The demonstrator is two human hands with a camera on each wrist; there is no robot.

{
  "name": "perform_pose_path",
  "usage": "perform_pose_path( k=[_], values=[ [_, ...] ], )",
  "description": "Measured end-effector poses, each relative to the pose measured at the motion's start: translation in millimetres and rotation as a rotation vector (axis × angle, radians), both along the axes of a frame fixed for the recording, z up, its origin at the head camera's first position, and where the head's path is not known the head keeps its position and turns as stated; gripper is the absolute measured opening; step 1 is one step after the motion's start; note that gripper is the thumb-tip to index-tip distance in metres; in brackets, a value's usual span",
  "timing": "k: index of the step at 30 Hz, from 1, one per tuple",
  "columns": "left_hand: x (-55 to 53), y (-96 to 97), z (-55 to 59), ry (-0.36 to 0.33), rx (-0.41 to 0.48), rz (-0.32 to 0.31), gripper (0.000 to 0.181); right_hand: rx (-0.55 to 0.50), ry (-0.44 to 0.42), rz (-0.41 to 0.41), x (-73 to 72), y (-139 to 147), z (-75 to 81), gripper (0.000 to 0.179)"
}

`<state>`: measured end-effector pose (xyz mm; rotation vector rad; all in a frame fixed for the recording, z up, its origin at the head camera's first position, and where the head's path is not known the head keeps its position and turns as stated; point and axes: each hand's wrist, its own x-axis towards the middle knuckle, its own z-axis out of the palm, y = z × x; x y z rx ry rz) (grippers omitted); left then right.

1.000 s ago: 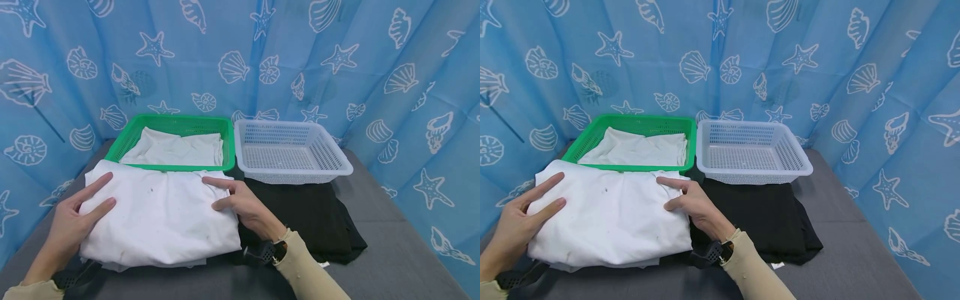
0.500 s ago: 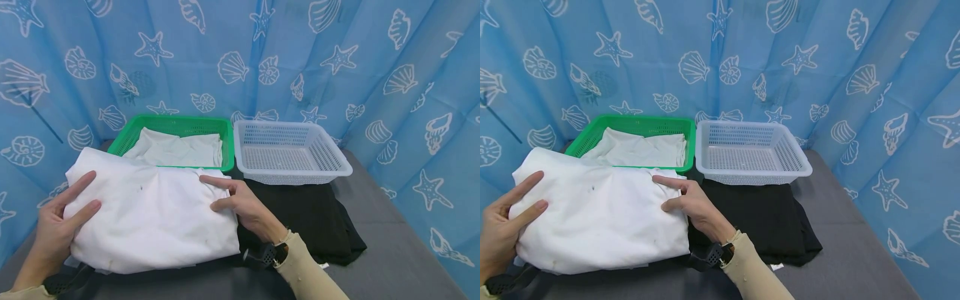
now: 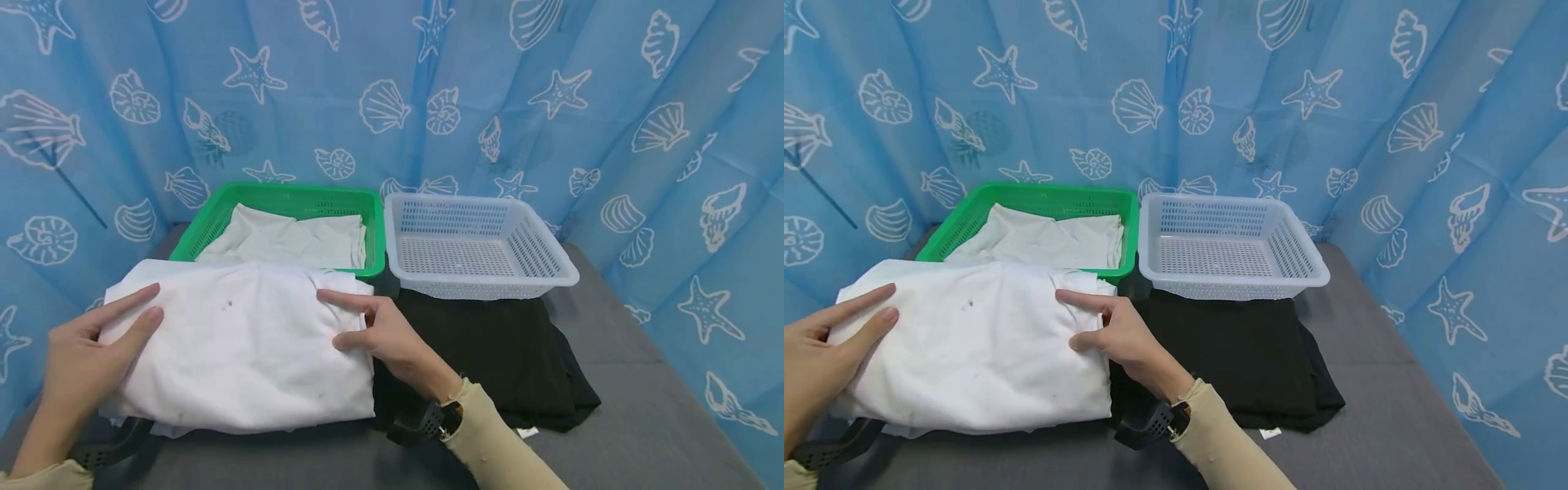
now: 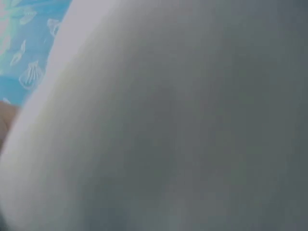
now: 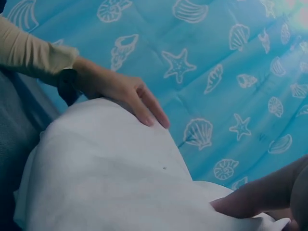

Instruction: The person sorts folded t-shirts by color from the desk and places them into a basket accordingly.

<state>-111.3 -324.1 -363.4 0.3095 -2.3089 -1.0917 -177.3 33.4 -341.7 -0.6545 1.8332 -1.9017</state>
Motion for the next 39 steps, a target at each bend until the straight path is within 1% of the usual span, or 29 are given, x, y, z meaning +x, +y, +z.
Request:
perform_pose_path(
  k=[3,4,6,7,8,10,11,13,14,17,19,20,22,23,27,28,29,31,32,34,38,39],
  values=[
    [0.9,2.7,3.0,0.042,-0.051,0.087,0.035,-0.006,0.062,0.015,3.7,-5,1.4,0.062],
    [1.5,3.2,4.1,0.049,-0.065,0.104,0.034,-0.003,0.085,0.012,4.2,-7,2.9,0.061],
    [1.4,3.4,5.3,0.051,-0.122,0.126,0.031,-0.004,0.106,0.012,4.2,-9,6.6,0.06],
    [0.7,2.6,5.0,0.056,-0.162,0.124,0.029,-0.001,0.114,0.011,3.9,-9,8.7,0.06],
    [-0.2,1.9,4.2,0.044,-0.196,0.121,0.028,0.007,0.118,0.009,3.2,-10,10.6,0.06],
    [-1.9,-0.3,1.4,0.01,-0.238,0.078,0.028,0.025,0.129,0.016,1.5,-12,14.1,0.06],
    [-3.2,-1.5,-0.6,-0.02,-0.247,0.048,0.03,0.034,0.132,0.021,0.3,-13,15.7,0.06],
    [-7.1,-3.4,-5.8,-0.083,-0.231,-0.035,0.036,0.049,0.141,0.033,-2.3,-13,19.5,0.061],
    [-9.6,-3.8,-9.0,-0.135,-0.213,-0.083,0.042,0.051,0.142,0.039,-3.6,-12,21.8,0.062],
    [-20.3,-4.1,-19.4,-0.31,-0.151,-0.261,0.063,0.048,0.156,0.055,-7.8,-8,30.3,0.063],
    [-27.0,-4.7,-25.5,-0.391,-0.124,-0.381,0.072,0.052,0.149,0.075,-10.3,-4,36.3,0.064],
    [-29.4,-4.9,-27.5,-0.426,-0.1,-0.431,0.075,0.058,0.149,0.085,-11.5,-3,38.9,0.064],
    [-32.9,-5.6,-31.1,-0.466,0.0,-0.544,0.074,0.085,0.148,0.093,-14.2,0,42.6,0.065],
    [-33.7,-5.9,-32.5,-0.481,0.074,-0.598,0.07,0.099,0.151,0.09,-15.8,1,43.7,0.065],
    [-39.4,1.6,-37.0,-0.559,0.44,-0.775,0.059,0.106,0.181,0.069,-23.8,10,45.0,0.066],
    [-40.2,4.4,-37.5,-0.575,0.507,-0.803,0.058,0.093,0.187,0.067,-25.9,12,44.8,0.066],
    [-40.7,7.4,-37.8,-0.582,0.544,-0.818,0.056,0.083,0.187,0.066,-27.4,15,45.1,0.066],
    [-39.6,12.9,-36.9,-0.557,0.585,-0.836,0.055,0.06,0.18,0.071,-29.5,20,45.8,0.066],
    [-37.9,15.2,-35.7,-0.522,0.605,-0.841,0.055,0.056,0.171,0.068,-29.9,23,46.5,0.065],
    [-33.7,18.0,-31.4,-0.426,0.62,-0.841,0.054,0.048,0.158,0.058,-30.4,29,48.4,0.065],
    [-25.5,21.7,-18.0,-0.187,0.685,-0.839,0.054,0.004,0.151,0.027,-32.9,42,52.8,0.064],
    [-24.4,22.7,-14.2,-0.139,0.695,-0.838,0.054,-0.011,0.156,0.021,-34.0,45,53.9,0.064]
  ],
)
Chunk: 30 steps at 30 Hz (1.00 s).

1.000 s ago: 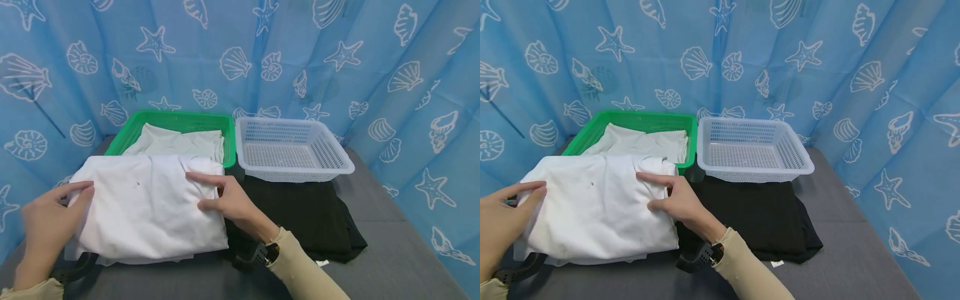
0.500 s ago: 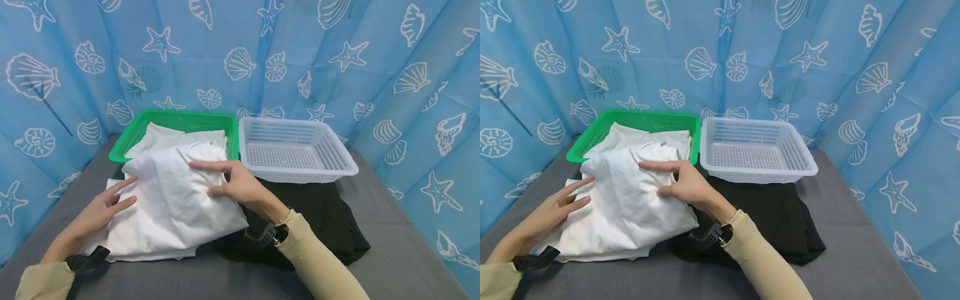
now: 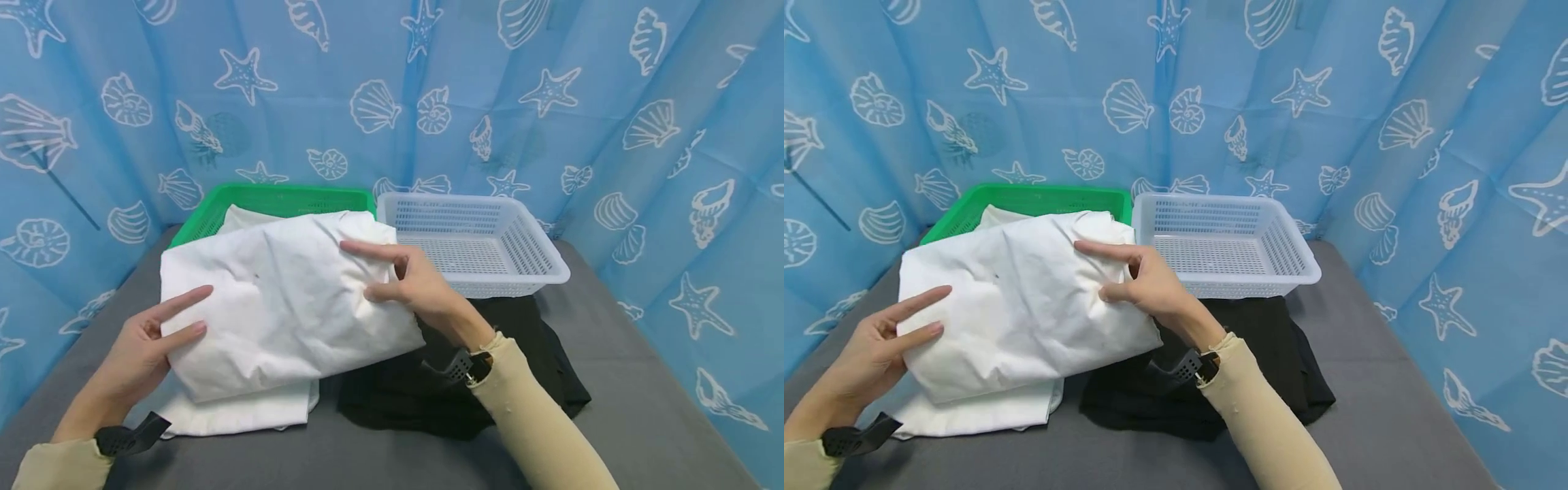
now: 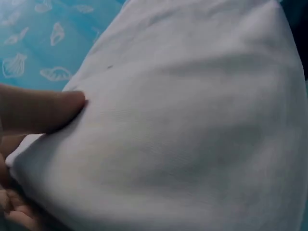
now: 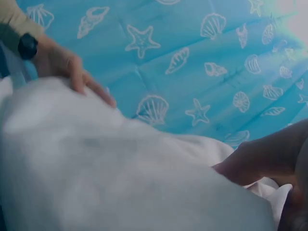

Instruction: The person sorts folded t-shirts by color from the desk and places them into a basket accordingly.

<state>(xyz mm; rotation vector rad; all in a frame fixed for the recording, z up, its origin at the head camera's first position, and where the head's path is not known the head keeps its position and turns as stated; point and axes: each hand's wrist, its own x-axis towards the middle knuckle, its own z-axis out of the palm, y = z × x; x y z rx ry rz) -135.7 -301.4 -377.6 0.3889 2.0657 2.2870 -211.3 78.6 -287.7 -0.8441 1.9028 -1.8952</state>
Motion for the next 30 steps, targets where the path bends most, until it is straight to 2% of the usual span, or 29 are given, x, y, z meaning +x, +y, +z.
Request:
perform_pose_path(
  k=[2,4,8,12,15,20,26,30],
  values=[
    [1.4,0.8,7.9,0.045,0.017,0.048,0.055,-0.019,0.009,-0.004,-3.2,4,1.5,0.064],
    [0.1,1.4,17.2,0.063,-0.02,0.094,0.056,-0.021,0.036,-0.01,-7.1,7,2.7,0.063],
    [-9.5,1.6,38.6,0.075,-0.218,0.176,0.058,0.013,0.118,-0.049,-16.3,11,4.2,0.063],
    [-26.6,0.1,62.7,0.123,-0.417,0.225,0.06,0.048,0.172,-0.102,-28.7,12,5.6,0.065],
    [-44.5,-1.6,81.2,0.157,-0.544,0.235,0.062,0.071,0.171,-0.145,-40.2,10,8.0,0.073],
    [-81.3,-9.0,105.0,0.138,-0.72,0.249,0.068,0.129,0.114,-0.217,-64.9,0,13.3,0.085],
    [-124.4,-19.6,122.4,0.103,-0.785,0.212,0.074,0.178,0.059,-0.276,-101.8,-15,13.6,0.085],
    [-149.6,-29.2,129.1,0.075,-0.803,0.195,0.075,0.201,0.038,-0.296,-124.0,-30,12.3,0.084]
  ],
)
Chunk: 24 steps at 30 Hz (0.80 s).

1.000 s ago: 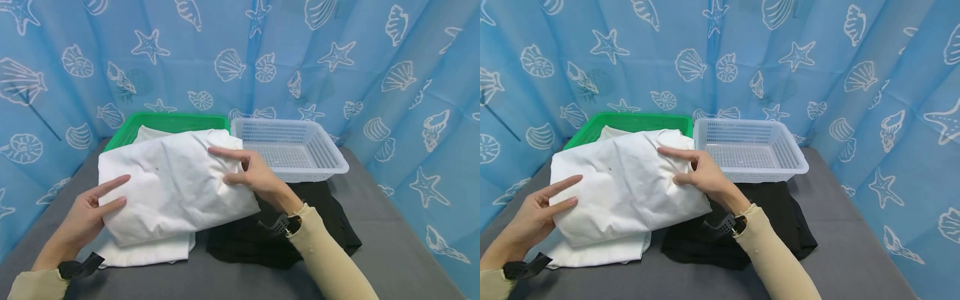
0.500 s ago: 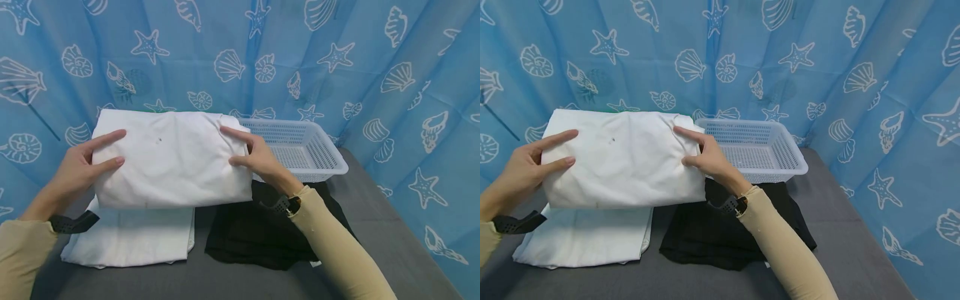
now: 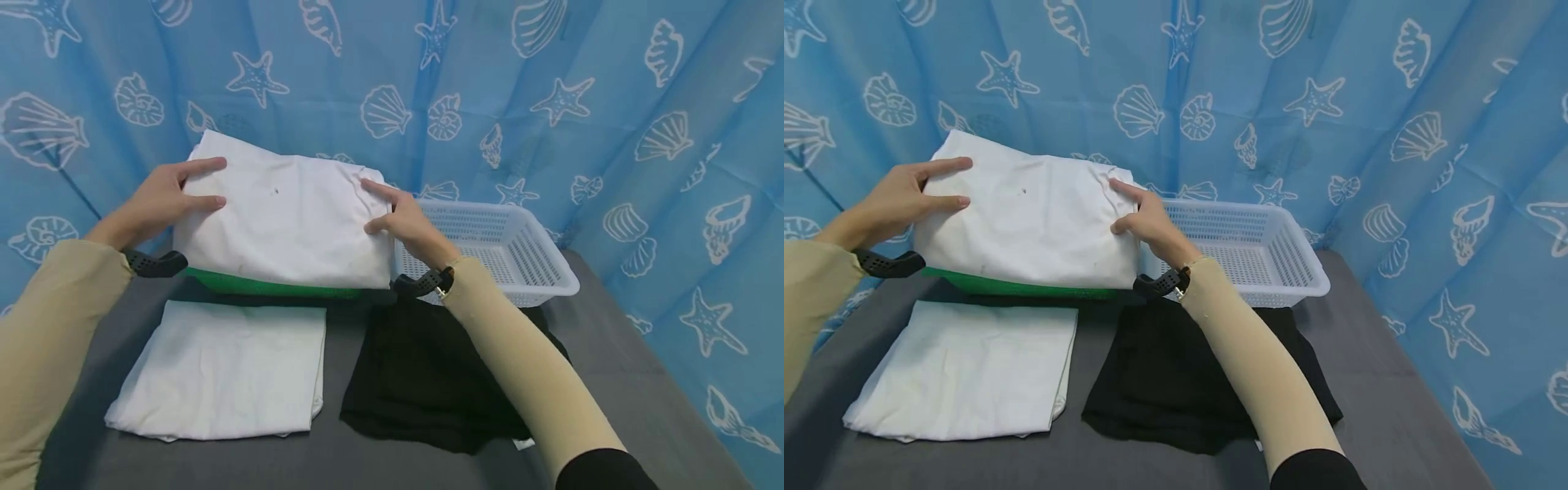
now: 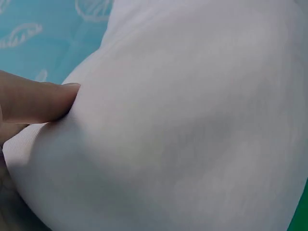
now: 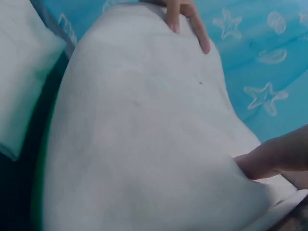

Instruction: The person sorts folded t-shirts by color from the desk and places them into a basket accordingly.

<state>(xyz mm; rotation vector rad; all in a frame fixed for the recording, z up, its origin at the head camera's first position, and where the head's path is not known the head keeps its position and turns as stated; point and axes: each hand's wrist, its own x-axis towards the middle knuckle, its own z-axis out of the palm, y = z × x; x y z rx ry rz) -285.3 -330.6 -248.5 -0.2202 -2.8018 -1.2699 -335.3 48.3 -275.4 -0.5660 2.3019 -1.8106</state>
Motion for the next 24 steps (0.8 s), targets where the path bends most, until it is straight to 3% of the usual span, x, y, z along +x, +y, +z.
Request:
perform_pose_path(
  k=[5,13,17,20,22,24],
  values=[
    [-19.8,-9.0,1.6,-0.012,-0.021,-0.015,0.074,0.013,-0.01,-0.046,-18.6,-19,-3.2,0.082],
    [-36.4,-18.7,-2.4,-0.012,0.005,-0.02,0.076,0.006,0.0,-0.117,-30.6,-37,-6.7,0.083],
    [-41.3,-18.6,-7.0,-0.095,-0.091,-0.021,0.077,0.141,-0.069,-0.139,-30.4,-39,-10.8,0.071],
    [-37.0,-16.9,-13.0,-0.147,-0.199,-0.013,0.073,0.328,-0.046,-0.15,-21.5,-37,-13.9,0.061],
    [-25.8,-16.1,-19.7,-0.123,-0.263,0.017,0.07,0.437,0.02,-0.155,-10.4,-35,-15.0,0.056],
    [-7.9,-11.5,-27.7,-0.054,-0.27,0.076,0.066,0.48,0.096,-0.157,6.8,-29,-13.8,0.053]
  ],
)
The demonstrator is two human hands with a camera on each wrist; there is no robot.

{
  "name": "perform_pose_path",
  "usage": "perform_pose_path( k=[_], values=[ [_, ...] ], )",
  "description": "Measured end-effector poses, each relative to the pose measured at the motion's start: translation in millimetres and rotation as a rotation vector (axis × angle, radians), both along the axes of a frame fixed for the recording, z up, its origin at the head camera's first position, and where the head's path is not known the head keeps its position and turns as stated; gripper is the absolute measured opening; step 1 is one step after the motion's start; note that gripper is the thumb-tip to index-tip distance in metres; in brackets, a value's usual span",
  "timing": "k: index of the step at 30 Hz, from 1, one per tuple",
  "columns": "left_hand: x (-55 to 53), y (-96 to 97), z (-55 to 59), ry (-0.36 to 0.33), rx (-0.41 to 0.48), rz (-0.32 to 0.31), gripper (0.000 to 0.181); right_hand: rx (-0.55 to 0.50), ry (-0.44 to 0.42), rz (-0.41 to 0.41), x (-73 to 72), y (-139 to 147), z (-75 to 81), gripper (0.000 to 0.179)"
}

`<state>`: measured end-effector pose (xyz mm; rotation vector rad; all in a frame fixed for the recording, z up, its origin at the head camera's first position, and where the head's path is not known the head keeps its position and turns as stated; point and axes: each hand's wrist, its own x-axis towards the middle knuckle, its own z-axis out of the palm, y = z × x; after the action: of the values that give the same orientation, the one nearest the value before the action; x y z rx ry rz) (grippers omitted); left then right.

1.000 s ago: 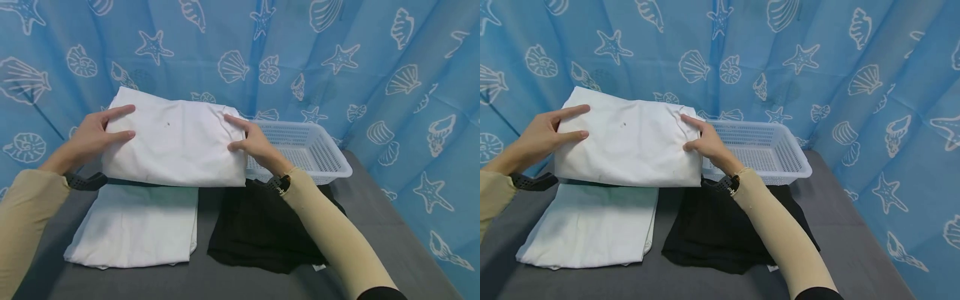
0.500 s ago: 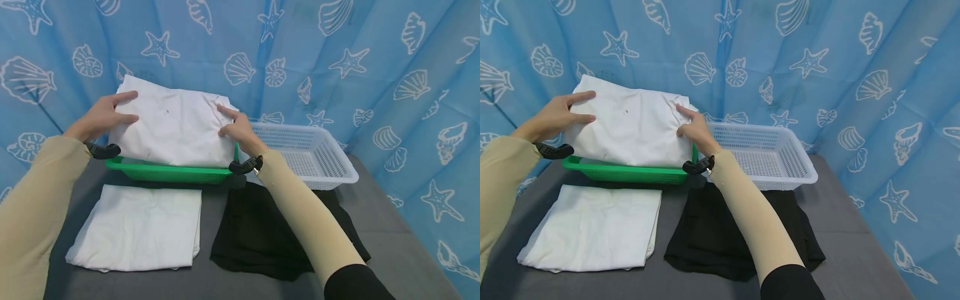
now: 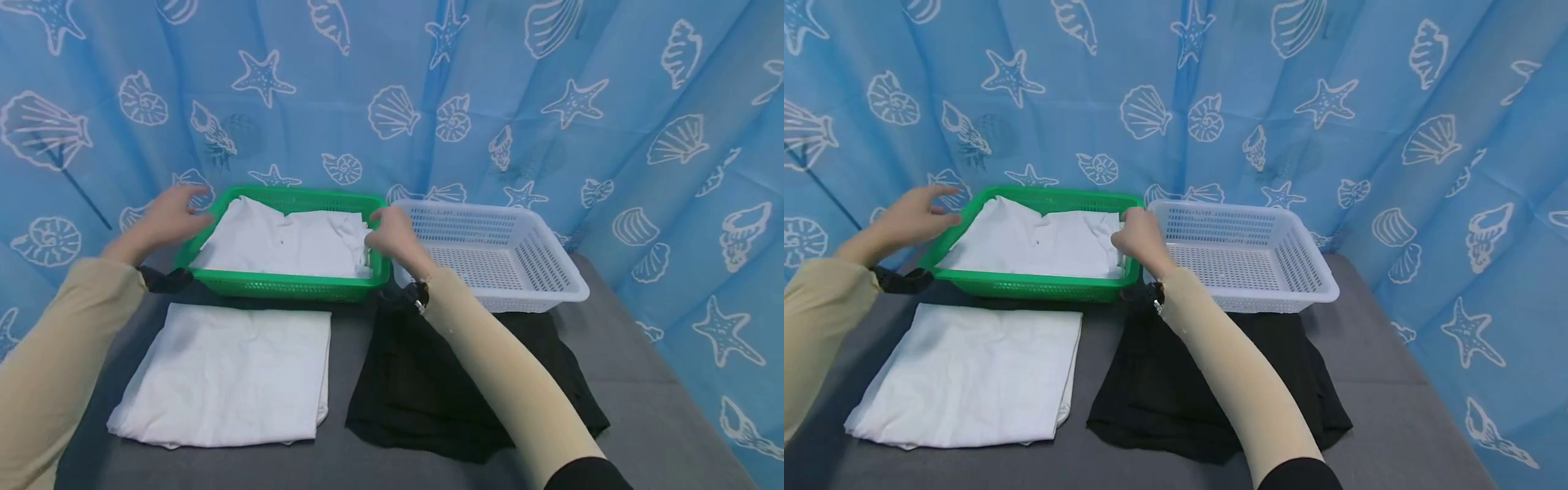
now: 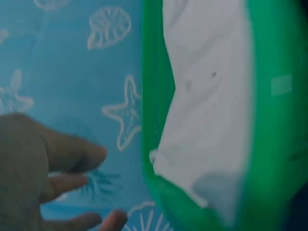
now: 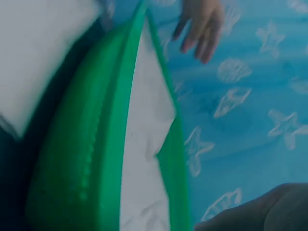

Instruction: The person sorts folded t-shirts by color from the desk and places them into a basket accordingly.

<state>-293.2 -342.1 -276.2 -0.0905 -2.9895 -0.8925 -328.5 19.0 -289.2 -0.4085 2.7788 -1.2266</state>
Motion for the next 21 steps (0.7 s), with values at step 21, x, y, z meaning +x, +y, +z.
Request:
perform_pose_path(
  k=[21],
  values=[
    [140.5,-3.6,-109.0,-0.171,0.082,0.236,0.084,-0.607,-0.59,0.202,123.0,5,-75.9,0.051]
  ],
)
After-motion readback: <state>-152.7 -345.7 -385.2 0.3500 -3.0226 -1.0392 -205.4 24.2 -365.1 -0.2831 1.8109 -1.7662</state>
